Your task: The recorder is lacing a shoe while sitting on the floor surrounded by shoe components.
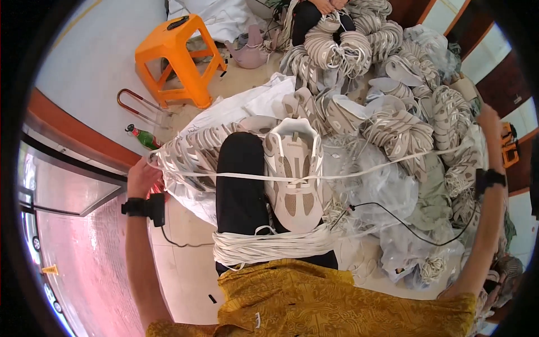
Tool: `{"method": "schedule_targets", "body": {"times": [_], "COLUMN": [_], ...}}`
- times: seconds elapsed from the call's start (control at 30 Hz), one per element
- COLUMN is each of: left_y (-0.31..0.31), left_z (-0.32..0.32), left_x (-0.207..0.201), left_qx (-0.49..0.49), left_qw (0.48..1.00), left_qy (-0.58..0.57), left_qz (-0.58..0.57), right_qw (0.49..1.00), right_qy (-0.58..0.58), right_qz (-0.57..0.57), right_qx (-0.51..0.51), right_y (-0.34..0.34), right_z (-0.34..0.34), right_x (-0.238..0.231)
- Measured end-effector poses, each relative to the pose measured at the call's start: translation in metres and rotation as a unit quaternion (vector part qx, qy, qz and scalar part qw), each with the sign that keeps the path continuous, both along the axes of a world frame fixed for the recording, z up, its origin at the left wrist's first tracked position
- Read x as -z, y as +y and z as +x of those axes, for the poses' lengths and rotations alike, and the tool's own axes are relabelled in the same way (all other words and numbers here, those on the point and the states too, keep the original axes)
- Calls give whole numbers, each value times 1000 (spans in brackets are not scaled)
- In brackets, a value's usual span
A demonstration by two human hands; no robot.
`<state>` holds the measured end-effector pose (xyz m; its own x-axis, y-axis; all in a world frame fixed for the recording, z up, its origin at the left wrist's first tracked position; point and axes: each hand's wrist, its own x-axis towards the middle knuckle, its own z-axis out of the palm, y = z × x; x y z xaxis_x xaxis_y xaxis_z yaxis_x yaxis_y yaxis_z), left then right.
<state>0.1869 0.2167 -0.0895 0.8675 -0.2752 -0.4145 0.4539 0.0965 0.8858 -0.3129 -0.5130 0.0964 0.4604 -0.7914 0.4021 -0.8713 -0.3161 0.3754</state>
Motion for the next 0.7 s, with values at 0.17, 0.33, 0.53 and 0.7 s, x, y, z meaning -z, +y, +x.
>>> {"method": "schedule_targets", "body": {"times": [0.17,0.33,0.53,0.7], "left_y": [-52,-164,-213,-204], "left_z": [-32,-150,-200,-184], "left_x": [-35,-26,-8,-7], "left_qx": [-45,273,405,441], "left_qw": [689,529,488,511], "left_qy": [-490,-761,-687,-669], "left_qz": [532,256,356,310], "right_qw": [707,661,722,647], "right_qy": [-364,-170,-98,-170], "right_qz": [473,414,335,519], "right_qx": [-379,-602,-598,-533], "right_y": [140,325,347,341], "right_z": [75,162,182,196], "right_x": [124,163,197,187]}}
